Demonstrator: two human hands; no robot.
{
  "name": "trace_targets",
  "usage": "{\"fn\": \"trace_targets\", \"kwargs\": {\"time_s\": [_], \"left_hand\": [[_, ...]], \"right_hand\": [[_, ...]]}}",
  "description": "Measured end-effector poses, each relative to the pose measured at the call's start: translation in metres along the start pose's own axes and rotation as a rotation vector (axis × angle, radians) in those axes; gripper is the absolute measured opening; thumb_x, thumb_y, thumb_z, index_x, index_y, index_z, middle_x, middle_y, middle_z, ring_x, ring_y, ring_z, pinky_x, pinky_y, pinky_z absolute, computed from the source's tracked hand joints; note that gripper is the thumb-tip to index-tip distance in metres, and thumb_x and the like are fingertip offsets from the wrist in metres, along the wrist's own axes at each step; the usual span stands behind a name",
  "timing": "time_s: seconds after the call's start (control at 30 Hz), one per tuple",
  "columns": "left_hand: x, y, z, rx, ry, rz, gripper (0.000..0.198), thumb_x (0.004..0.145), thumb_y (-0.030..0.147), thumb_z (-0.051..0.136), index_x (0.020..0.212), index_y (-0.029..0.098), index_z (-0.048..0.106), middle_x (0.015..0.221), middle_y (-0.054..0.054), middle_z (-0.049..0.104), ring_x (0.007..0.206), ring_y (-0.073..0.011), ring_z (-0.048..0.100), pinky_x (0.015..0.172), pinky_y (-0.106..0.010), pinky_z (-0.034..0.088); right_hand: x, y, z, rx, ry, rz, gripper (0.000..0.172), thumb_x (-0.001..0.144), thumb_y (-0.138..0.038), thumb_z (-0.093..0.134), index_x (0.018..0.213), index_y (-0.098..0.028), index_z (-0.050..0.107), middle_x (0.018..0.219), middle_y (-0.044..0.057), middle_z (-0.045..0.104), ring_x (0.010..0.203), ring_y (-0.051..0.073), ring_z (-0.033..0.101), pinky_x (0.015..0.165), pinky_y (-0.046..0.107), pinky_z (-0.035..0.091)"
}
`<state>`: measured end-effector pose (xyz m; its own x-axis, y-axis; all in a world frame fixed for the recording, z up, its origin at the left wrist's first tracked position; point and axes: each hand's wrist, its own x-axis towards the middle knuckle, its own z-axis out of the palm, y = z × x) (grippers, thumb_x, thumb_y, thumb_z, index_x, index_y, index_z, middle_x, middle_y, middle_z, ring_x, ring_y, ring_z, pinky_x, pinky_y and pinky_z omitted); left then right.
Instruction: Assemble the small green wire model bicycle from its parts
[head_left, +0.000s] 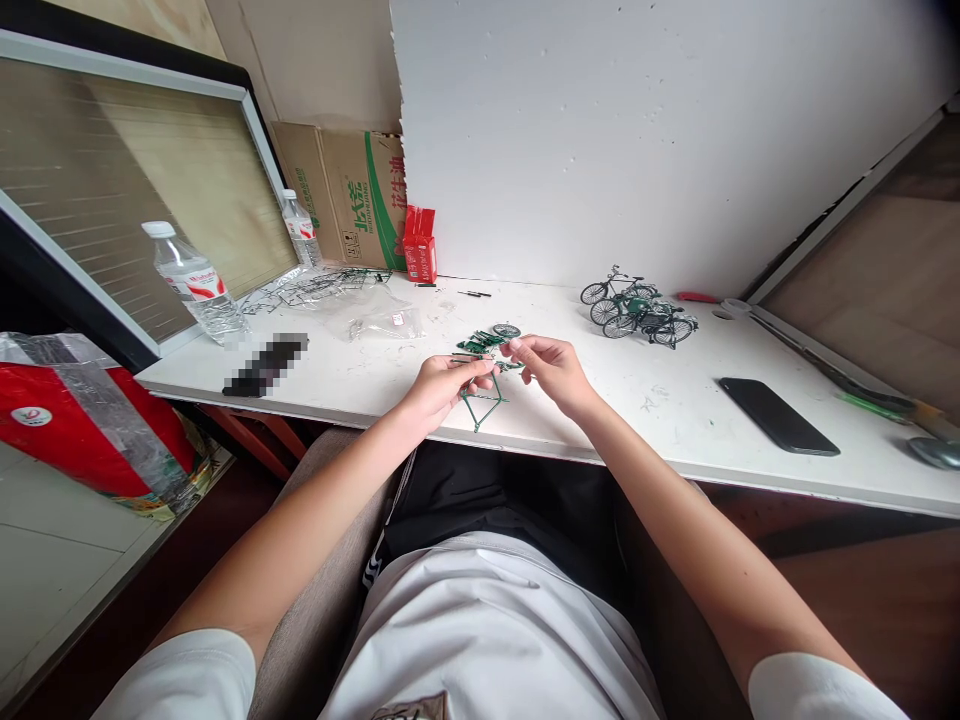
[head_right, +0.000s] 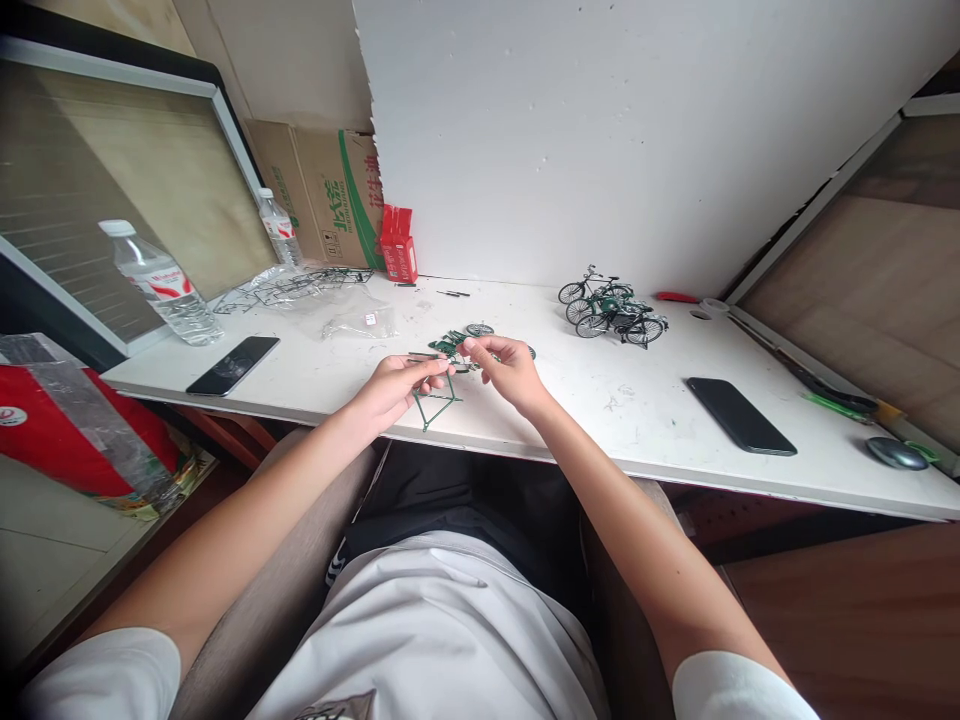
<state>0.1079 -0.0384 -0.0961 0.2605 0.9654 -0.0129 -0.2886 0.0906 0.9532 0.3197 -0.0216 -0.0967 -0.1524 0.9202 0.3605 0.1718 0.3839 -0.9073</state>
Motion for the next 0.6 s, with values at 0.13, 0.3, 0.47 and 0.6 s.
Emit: {"fn": "trace_targets", "kwargs": {"time_s": [0.13,0.3,0.47,0.6], "left_hand": [[0.004,-0.001,-0.003,-0.039,0.022,-0.019,0.030,0.067,0.033,0.096,0.081,0.011,0.081,0.095,-0.013,0.080,0.073,-0.0107,0.062,0.063,-0.025,0.042],[0.006,-0.001,-0.007,-0.042,0.054,-0.006,0.031,0.065,0.033,0.097,0.080,0.012,0.081,0.094,-0.013,0.080,0.073,-0.0107,0.062,0.063,-0.025,0.042],[0.005,-0.001,-0.006,-0.008,0.061,0.026,0.033,0.064,0.034,0.097,0.082,0.011,0.081,0.095,-0.014,0.081,0.073,-0.0123,0.065,0.064,-0.026,0.043],[0.005,-0.001,-0.005,0.006,0.065,0.057,0.038,0.063,0.038,0.098,0.084,0.011,0.081,0.098,-0.015,0.081,0.073,-0.0135,0.067,0.064,-0.027,0.045]], "right_hand": [[0.008,0.004,-0.024,-0.262,0.021,-0.046,0.053,0.095,-0.072,0.067,0.095,-0.022,0.084,0.107,0.010,0.082,0.087,0.024,0.071,0.061,0.032,0.056],[0.013,0.015,-0.063,-0.810,-0.140,-0.082,0.033,0.099,-0.051,0.068,0.094,-0.023,0.085,0.097,0.009,0.082,0.082,0.024,0.071,0.072,0.035,0.053],[0.014,0.023,-0.078,-0.994,-0.234,0.145,0.019,0.085,-0.046,0.084,0.084,-0.028,0.086,0.088,0.005,0.082,0.073,0.023,0.070,0.060,0.033,0.045],[0.015,0.027,-0.077,-1.013,-0.229,0.133,0.017,0.080,-0.045,0.088,0.079,-0.028,0.085,0.085,0.005,0.081,0.064,0.020,0.066,0.059,0.033,0.046]]}}
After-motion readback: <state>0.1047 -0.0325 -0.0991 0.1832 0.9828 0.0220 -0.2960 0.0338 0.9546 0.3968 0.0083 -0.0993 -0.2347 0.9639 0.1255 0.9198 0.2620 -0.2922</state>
